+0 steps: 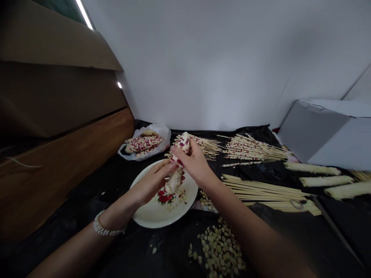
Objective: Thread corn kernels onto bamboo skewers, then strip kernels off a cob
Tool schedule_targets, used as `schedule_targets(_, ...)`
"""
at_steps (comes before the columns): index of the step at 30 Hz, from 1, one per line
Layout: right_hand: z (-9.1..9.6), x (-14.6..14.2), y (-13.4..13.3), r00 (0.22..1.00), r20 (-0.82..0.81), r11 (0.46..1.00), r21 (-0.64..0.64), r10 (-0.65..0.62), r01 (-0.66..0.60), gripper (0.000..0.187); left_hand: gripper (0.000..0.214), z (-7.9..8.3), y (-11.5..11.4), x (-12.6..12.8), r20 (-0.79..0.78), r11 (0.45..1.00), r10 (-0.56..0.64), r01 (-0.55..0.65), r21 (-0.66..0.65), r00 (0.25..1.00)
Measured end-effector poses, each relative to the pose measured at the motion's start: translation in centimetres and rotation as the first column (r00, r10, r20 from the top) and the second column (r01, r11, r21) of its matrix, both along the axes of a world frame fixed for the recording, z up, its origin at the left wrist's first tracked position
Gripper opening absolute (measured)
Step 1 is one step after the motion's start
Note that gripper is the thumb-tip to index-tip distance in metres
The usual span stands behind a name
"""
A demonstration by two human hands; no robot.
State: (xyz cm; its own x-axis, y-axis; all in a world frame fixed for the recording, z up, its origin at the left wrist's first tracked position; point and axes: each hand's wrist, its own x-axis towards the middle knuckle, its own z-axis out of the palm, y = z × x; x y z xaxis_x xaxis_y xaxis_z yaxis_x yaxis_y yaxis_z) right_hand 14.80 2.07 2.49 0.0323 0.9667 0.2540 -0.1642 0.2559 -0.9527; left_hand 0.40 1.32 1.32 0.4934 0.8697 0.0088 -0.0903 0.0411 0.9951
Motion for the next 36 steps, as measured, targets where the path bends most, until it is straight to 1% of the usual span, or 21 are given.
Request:
schedule_targets(3, 0.0, 0.0, 0.0, 1.000, 0.020, 1.000, 0.009, -0.018, 0.017, 0.026, 0.033, 0.0, -0.1, 0.1, -0.053, 0.995, -0.002, 0.007, 0.097, 0.999)
schedule_targets(6, -0.2, 0.0, 0.1, 0.999, 0.029, 1.000, 0.010, -0.026, 0.026, 0.027, 0.031, -0.1, 0.0, 0.2, -0.095, 0.984, 0.011, 0.007, 0.180, 0.995)
schedule_targets(9, -0.2, 0.0, 0.1, 0.999, 0.034, 1.000, -0.001, -0.020, 0.020, 0.027, 0.026, -0.3, 0.1, 0.2, -0.128, 0.973, 0.054, -0.024, 0.228, 0.990)
schedule_targets(12, -0.1, 0.0, -0.1, 0.999, 0.024, 1.000, -0.023, 0.022, -0.021, 0.028, 0.020, -0.6, 0.3, 0.0, -0.165, 0.966, 0.118, -0.074, 0.249, 0.979)
schedule_targets(15, 0.1, 0.0, -0.3, 0.995, 0.001, 0.994, -0.053, 0.100, -0.100, 0.026, 0.019, -1.0, 0.6, -0.2, -0.151, 0.977, 0.117, -0.086, 0.194, 0.982)
schedule_targets(18, 0.0, -0.1, -0.3, 0.990, -0.010, 0.987, -0.074, 0.144, -0.144, 0.025, 0.019, -1.6, 0.8, -0.3, -0.079, 0.996, 0.064, -0.059, 0.060, 0.995)
schedule_targets(20, 0.0, -0.2, -0.4, 0.989, -0.008, 0.986, -0.074, 0.150, -0.151, 0.028, 0.020, -1.7, 0.9, -0.3, -0.019, 0.998, 0.055, -0.055, -0.027, 0.998)
schedule_targets(23, 0.0, -0.3, -0.4, 0.988, -0.002, 0.987, -0.054, 0.152, -0.152, 0.032, 0.019, -1.3, 0.7, 0.0, 0.046, 0.993, 0.067, -0.062, -0.105, 0.997)
schedule_targets(27, 0.3, 0.0, -0.3, 0.993, 0.003, 0.993, -0.019, 0.114, -0.114, 0.028, 0.013, 0.0, 0.2, 0.3, 0.106, 0.981, 0.071, -0.050, -0.188, 0.992)
schedule_targets(30, 0.3, 0.3, -0.1, 0.996, 0.001, 0.996, -0.001, 0.085, -0.085, 0.028, 0.008, 0.6, -0.1, 0.4, 0.155, 0.980, 0.053, -0.021, -0.197, 0.987)
schedule_targets(33, 0.2, 0.3, 0.0, 0.996, -0.004, 0.996, 0.002, 0.088, -0.088, 0.030, 0.019, 0.6, -0.2, 0.4, 0.157, 0.987, 0.049, -0.023, -0.160, 0.986)
schedule_targets(36, 0.1, 0.3, 0.0, 0.996, -0.002, 0.996, -0.002, 0.087, -0.087, 0.030, 0.026, 0.2, 0.0, 0.4, 0.123, 0.993, 0.048, -0.035, -0.110, 0.991)
